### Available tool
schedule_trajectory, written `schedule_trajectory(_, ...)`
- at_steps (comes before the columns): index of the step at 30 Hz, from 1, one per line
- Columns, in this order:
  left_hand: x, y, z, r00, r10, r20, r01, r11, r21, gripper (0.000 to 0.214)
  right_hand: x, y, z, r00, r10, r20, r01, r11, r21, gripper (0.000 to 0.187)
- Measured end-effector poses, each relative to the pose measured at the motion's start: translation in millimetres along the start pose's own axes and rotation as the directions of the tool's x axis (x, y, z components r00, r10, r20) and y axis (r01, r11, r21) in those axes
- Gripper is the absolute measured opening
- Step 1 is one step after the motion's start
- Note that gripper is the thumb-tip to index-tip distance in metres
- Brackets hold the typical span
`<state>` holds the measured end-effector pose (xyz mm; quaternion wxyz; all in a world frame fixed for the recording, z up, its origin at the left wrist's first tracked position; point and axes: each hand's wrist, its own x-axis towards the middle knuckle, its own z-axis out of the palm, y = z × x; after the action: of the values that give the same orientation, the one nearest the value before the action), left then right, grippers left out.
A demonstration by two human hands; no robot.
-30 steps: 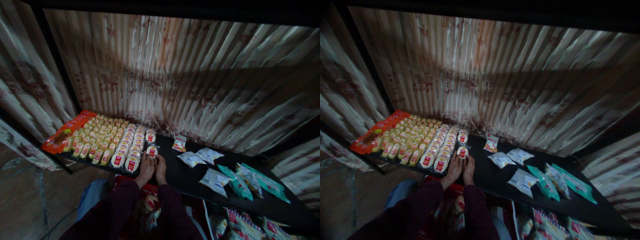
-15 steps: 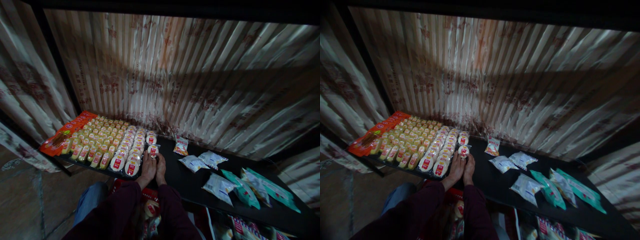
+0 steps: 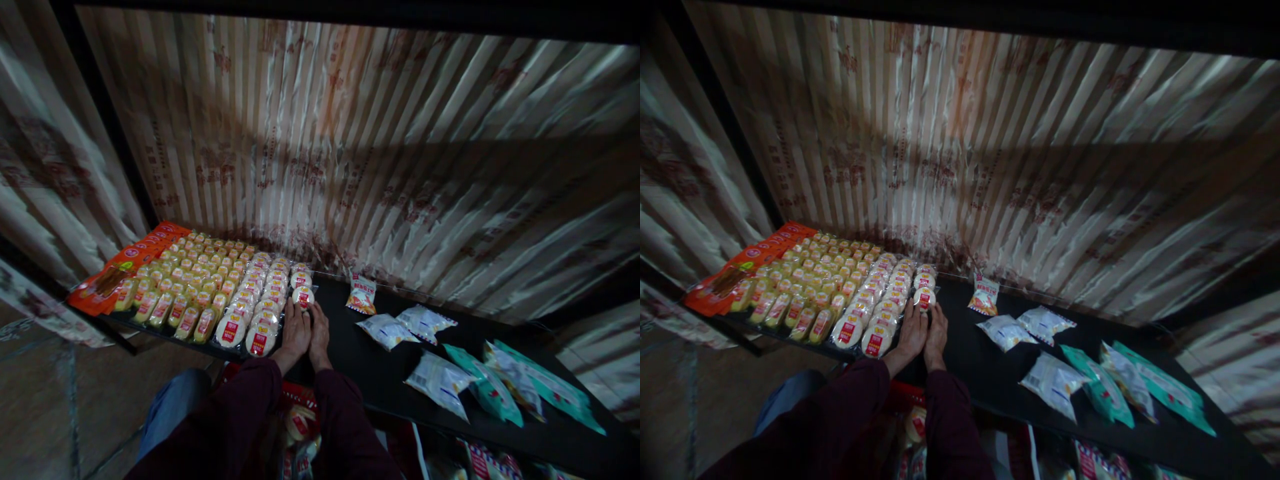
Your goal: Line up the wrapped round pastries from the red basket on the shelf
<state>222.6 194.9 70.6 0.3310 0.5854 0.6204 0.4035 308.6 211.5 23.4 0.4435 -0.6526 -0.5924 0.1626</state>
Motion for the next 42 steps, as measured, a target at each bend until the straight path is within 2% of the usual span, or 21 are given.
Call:
schedule_trajectory(5,1,-2,2.2,0.999,0.033,-0.031,-0.033,0.999,-0.012,0.047,3,0,1,1.0,-0.015,0.008,0.016,1.0,-0.021,0.047)
schedule_trajectory(11,3,-4,5.5,0.998,0.008,-0.064,-0.01,1.0,-0.022,0.046,5,-2,1,0.998,-0.038,0.04,0.04,0.998,-0.053,0.05)
schedule_trajectory(26,-1,-10,6.4,0.998,0.039,-0.049,-0.041,0.998,-0.046,0.049,3,-3,0,0.988,-0.131,0.079,0.143,0.977,-0.158,0.05)
schedule_trajectory(33,-1,-11,4.4,0.997,0.08,-0.022,-0.08,0.997,0.006,0.052,4,-2,0,0.979,-0.17,0.115,0.189,0.966,-0.179,0.051)
schedule_trajectory(42,-2,-11,3.3,0.996,0.088,-0.025,-0.088,0.996,-0.012,0.052,4,-3,0,0.984,-0.151,0.098,0.169,0.962,-0.214,0.051)
